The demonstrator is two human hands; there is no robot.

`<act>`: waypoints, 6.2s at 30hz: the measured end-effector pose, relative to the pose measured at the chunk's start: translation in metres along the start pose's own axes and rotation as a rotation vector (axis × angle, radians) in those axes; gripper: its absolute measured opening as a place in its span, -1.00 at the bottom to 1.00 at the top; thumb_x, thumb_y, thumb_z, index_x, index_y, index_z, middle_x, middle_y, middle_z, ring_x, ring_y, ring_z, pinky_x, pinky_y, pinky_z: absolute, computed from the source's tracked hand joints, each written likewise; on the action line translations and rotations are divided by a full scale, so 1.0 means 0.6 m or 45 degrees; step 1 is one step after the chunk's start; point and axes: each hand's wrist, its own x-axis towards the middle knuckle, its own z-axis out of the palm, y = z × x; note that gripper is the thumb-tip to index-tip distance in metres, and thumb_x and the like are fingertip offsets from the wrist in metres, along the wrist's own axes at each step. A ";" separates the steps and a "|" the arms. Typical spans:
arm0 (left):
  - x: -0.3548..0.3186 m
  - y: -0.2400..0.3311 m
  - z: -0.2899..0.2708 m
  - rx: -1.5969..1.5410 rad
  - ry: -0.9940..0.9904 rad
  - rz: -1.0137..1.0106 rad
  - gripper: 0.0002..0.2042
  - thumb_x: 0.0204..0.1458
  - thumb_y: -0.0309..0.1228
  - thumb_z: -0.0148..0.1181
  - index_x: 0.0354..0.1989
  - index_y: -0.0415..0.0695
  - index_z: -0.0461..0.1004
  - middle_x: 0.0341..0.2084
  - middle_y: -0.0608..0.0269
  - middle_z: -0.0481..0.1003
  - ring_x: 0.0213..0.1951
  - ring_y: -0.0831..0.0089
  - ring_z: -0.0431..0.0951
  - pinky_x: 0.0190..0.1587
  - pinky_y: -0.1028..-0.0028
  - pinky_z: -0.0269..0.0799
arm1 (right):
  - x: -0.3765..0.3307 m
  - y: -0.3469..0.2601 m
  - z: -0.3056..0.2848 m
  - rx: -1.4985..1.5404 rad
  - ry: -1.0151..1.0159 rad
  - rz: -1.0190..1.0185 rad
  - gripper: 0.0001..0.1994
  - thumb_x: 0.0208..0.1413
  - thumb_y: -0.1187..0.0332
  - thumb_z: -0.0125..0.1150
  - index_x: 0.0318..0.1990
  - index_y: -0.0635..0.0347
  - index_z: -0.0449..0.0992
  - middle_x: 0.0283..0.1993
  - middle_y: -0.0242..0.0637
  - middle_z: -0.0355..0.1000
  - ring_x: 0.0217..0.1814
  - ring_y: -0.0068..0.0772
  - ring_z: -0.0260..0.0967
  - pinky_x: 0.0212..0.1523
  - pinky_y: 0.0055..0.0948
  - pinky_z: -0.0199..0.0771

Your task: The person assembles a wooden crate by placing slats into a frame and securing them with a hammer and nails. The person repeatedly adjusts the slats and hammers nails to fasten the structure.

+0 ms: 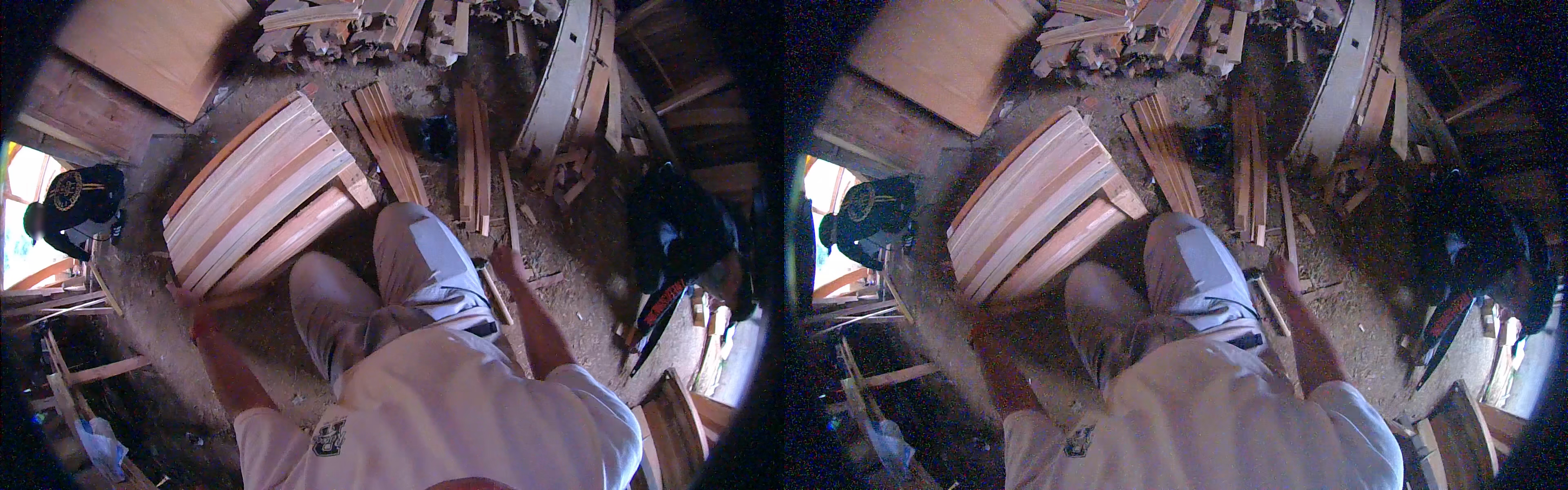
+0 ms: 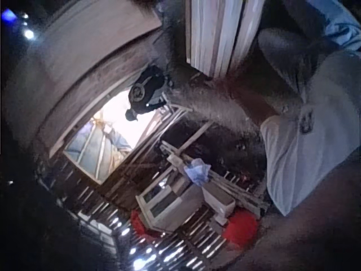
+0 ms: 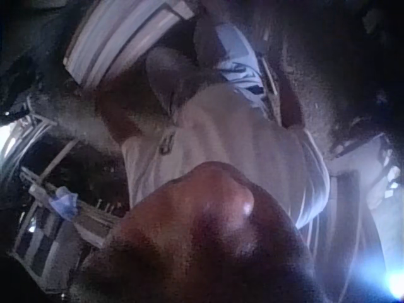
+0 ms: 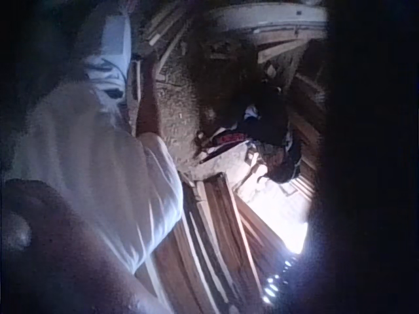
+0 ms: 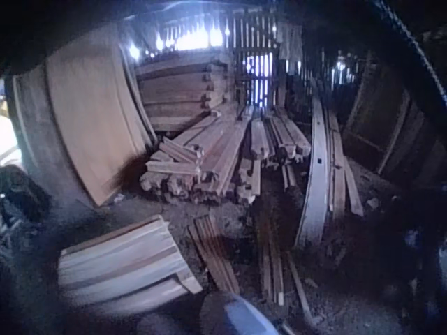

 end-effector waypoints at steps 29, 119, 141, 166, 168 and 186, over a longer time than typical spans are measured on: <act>-0.307 -0.023 0.022 -0.871 -0.355 -0.499 -0.28 0.37 0.23 -0.25 0.26 -0.22 0.42 0.12 0.12 0.54 0.14 0.20 0.56 0.23 0.10 0.45 | 0.597 -0.304 0.098 -0.562 0.077 -0.454 -0.47 0.23 -0.06 0.11 0.05 0.27 0.58 0.07 0.15 0.54 0.07 0.15 0.50 0.04 0.02 0.49; -0.193 0.172 0.126 -0.397 -0.076 0.070 -0.84 0.40 -0.41 0.05 -0.14 -0.29 0.38 -0.10 0.07 0.64 -0.11 0.49 0.57 0.00 0.45 0.48 | 0.196 -0.997 0.209 -0.395 -0.296 -1.599 -0.47 -0.12 0.52 0.42 0.13 0.11 0.61 -0.20 -0.11 0.64 -0.32 -0.12 0.60 -0.27 -0.22 0.61; -0.171 0.198 0.099 -0.461 -0.246 -0.008 -0.80 0.34 -0.32 0.18 -0.06 -0.20 0.58 -0.21 0.28 0.60 -0.15 0.52 0.54 -0.03 0.45 0.45 | 0.142 -1.061 0.292 -0.676 -0.285 -1.572 -0.25 -0.12 0.35 0.40 0.35 -0.36 0.44 -0.22 -0.22 0.66 -0.25 -0.15 0.64 -0.16 -0.11 0.68; -0.117 0.142 0.125 0.017 -0.182 0.625 -0.84 0.24 -0.43 0.25 -0.13 -0.20 0.70 -0.24 0.18 0.72 -0.22 0.42 0.72 -0.13 0.41 0.61 | 0.131 -1.064 0.290 -0.510 -0.203 -1.570 -0.37 -0.18 0.45 0.41 0.18 -0.19 0.60 -0.08 -0.35 0.67 -0.21 -0.18 0.64 -0.16 -0.20 0.67; -0.119 0.147 0.121 0.100 -0.172 0.695 -0.84 0.24 -0.42 0.24 -0.13 -0.19 0.69 -0.24 0.15 0.72 -0.22 0.37 0.73 -0.15 0.38 0.62 | 0.133 -1.062 0.293 -0.431 -0.195 -1.615 -0.36 -0.18 0.45 0.42 0.20 -0.21 0.59 -0.12 -0.32 0.67 -0.25 -0.17 0.63 -0.19 -0.19 0.66; -0.137 0.151 0.127 -0.096 -0.075 0.624 -0.85 0.17 -0.40 0.33 -0.14 -0.15 0.68 -0.33 0.07 0.69 -0.30 0.26 0.74 -0.27 0.35 0.60 | 0.145 -1.049 0.302 -0.461 -0.178 -1.642 -0.37 -0.15 0.44 0.33 0.21 -0.24 0.58 -0.06 -0.29 0.66 -0.21 -0.20 0.66 -0.20 -0.16 0.70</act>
